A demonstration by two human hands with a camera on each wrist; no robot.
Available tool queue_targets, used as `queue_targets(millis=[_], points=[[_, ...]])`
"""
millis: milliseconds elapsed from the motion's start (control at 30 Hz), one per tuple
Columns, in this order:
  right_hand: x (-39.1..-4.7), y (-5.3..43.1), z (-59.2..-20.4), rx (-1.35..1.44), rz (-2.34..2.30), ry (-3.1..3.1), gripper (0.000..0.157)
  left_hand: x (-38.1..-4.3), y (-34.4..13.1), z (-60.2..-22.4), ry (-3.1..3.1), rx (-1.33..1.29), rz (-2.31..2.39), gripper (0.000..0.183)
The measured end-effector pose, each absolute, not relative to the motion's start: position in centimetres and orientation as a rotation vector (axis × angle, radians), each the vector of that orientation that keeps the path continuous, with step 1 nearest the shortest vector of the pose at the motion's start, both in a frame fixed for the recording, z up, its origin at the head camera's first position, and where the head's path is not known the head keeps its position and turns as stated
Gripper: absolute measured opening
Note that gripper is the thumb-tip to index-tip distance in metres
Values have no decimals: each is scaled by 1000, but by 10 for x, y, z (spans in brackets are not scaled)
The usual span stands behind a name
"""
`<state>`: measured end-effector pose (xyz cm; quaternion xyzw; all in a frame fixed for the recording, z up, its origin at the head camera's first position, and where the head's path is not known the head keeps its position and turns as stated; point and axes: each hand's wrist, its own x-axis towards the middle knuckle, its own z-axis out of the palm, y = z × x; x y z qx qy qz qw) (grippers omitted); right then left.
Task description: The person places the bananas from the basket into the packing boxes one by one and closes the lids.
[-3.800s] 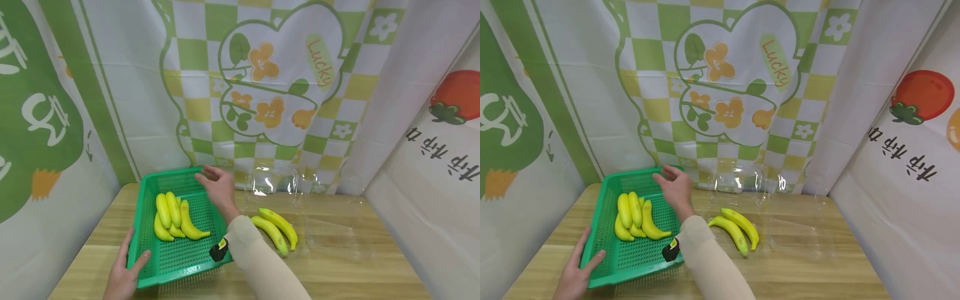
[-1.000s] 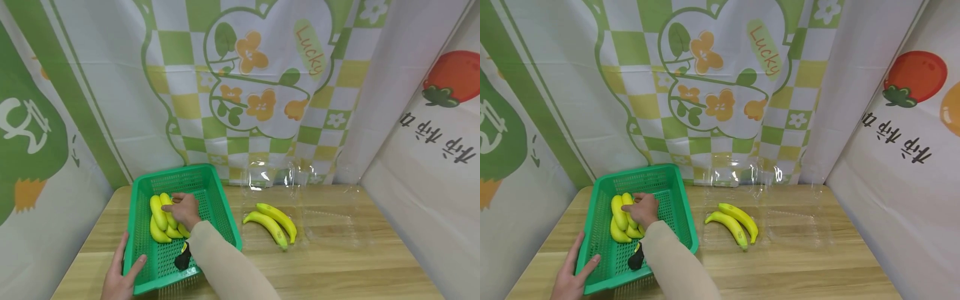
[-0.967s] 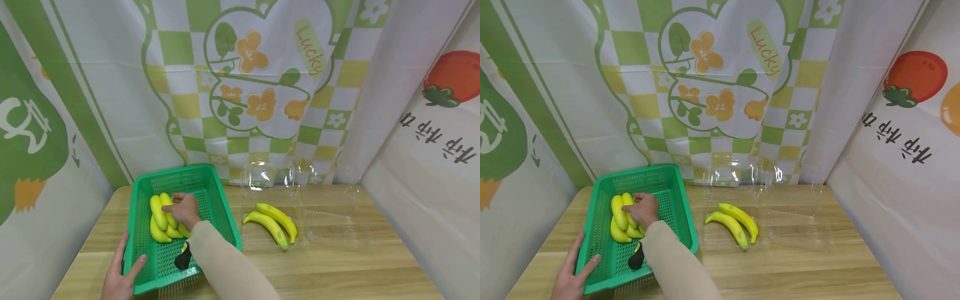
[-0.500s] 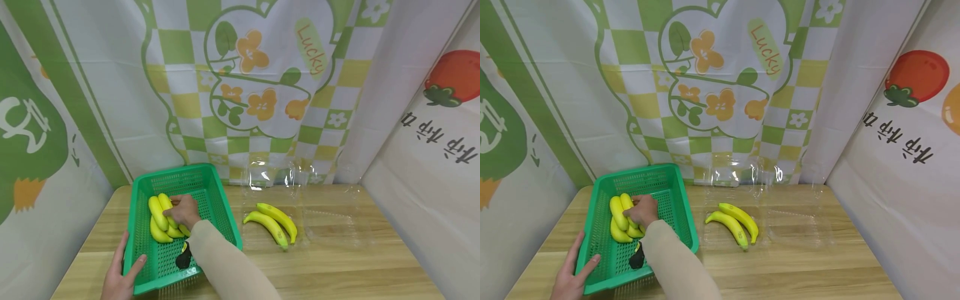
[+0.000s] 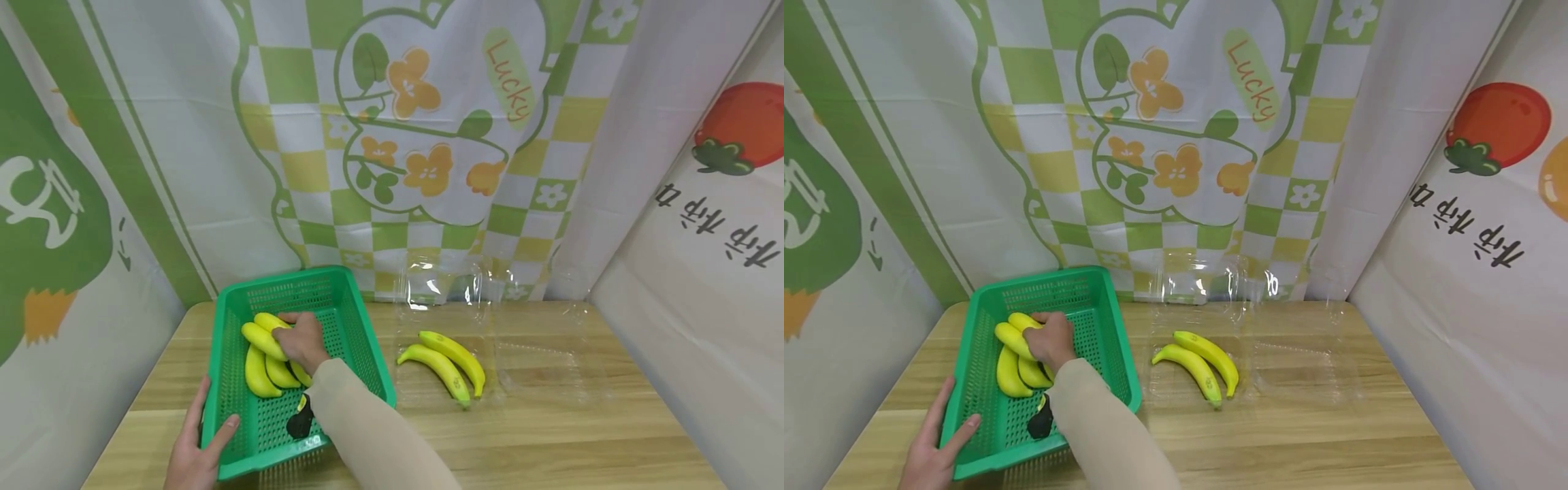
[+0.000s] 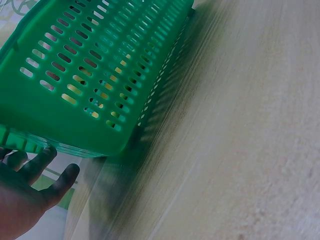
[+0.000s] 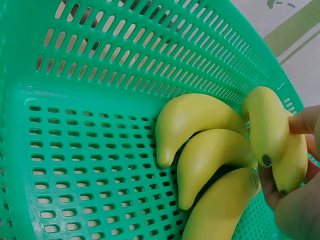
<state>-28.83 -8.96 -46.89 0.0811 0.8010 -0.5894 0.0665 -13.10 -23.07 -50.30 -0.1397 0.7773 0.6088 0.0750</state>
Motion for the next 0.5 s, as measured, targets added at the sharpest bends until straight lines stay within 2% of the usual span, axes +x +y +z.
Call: queue_targets(millis=[500], points=[[-291, -82, -460, 204, -2079, 2320, 32, -132, -234, -506, 2288, -420, 1850, 93]])
